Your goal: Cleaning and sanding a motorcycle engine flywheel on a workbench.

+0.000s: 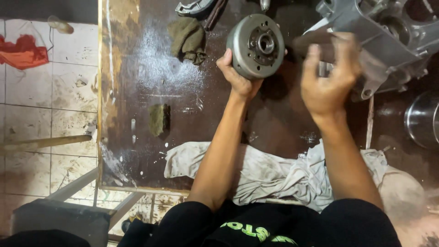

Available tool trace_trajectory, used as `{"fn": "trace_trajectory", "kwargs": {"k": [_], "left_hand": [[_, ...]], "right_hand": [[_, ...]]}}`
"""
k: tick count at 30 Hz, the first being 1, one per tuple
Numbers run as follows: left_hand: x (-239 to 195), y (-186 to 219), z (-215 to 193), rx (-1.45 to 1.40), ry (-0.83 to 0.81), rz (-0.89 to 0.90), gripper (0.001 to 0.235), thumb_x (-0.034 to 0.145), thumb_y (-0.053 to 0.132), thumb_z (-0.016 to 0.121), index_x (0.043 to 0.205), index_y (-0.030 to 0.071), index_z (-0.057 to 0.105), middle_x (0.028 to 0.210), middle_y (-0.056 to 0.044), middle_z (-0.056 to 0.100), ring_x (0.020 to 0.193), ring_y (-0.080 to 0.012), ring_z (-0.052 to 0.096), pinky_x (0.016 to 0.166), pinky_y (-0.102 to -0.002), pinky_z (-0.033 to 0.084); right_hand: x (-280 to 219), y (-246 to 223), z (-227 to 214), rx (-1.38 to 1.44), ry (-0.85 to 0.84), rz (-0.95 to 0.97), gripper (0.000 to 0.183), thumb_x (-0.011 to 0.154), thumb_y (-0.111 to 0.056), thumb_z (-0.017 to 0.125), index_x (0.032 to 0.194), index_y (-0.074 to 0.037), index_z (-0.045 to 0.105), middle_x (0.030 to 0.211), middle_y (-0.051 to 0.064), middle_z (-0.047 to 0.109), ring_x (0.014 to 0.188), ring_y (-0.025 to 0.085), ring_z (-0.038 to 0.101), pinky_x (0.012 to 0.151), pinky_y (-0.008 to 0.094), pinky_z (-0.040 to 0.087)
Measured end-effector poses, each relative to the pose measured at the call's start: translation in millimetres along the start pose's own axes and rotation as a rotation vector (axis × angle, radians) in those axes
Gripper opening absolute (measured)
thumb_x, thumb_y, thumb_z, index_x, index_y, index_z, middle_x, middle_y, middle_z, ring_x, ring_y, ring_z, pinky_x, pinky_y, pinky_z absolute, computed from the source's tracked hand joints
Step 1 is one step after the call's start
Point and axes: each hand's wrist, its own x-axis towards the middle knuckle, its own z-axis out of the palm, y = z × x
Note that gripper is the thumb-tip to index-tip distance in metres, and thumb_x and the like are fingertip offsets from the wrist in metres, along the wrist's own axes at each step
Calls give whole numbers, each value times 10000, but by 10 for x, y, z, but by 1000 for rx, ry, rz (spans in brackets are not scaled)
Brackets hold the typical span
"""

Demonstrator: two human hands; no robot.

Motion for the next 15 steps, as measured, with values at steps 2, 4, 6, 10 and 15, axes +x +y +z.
{"fn": "trace_trajectory", "kwargs": {"k": [2,4,6,10,15], "left_hand": [[-26,-94,-131,-12,-7,14,763,978,612,345,1531,91,416,1454,-192,526,1273,-377,580,1016,-591,560],[-11,-185,-319,9,110,98,754,1023,611,373,1460,0,447,1364,-209,548,1263,-349,580,1064,-505,523],[-49,-157,-309,109,102,163,768,1011,626,381,1440,-5,470,1328,-199,573,1230,-333,596,1024,-489,530],[-44,-136,-387,158,202,225,811,961,637,404,1432,-16,500,1305,-189,615,1162,-307,619,987,-459,529],[-50,-159,-458,261,272,352,792,981,606,406,1414,-50,503,1321,-202,610,1207,-320,612,1019,-477,523]], "right_hand": [[11,-127,27,-67,-46,-124,129,1076,-1,654,1173,70,605,1132,146,637,1044,280,649,878,361,537],[52,-304,100,-190,-166,-268,198,924,24,738,1112,2,678,1091,130,647,1038,294,626,912,407,499],[-7,-485,223,-208,-199,-309,274,875,3,765,1140,-5,693,1103,135,645,1058,315,616,939,439,476],[-185,-483,392,-200,-244,-284,346,876,-33,771,1214,1,701,1169,152,634,1124,349,608,1004,479,451],[-224,-407,475,-117,-223,-279,269,934,-61,721,1191,7,681,1219,153,637,1148,346,618,1024,469,452]]}}
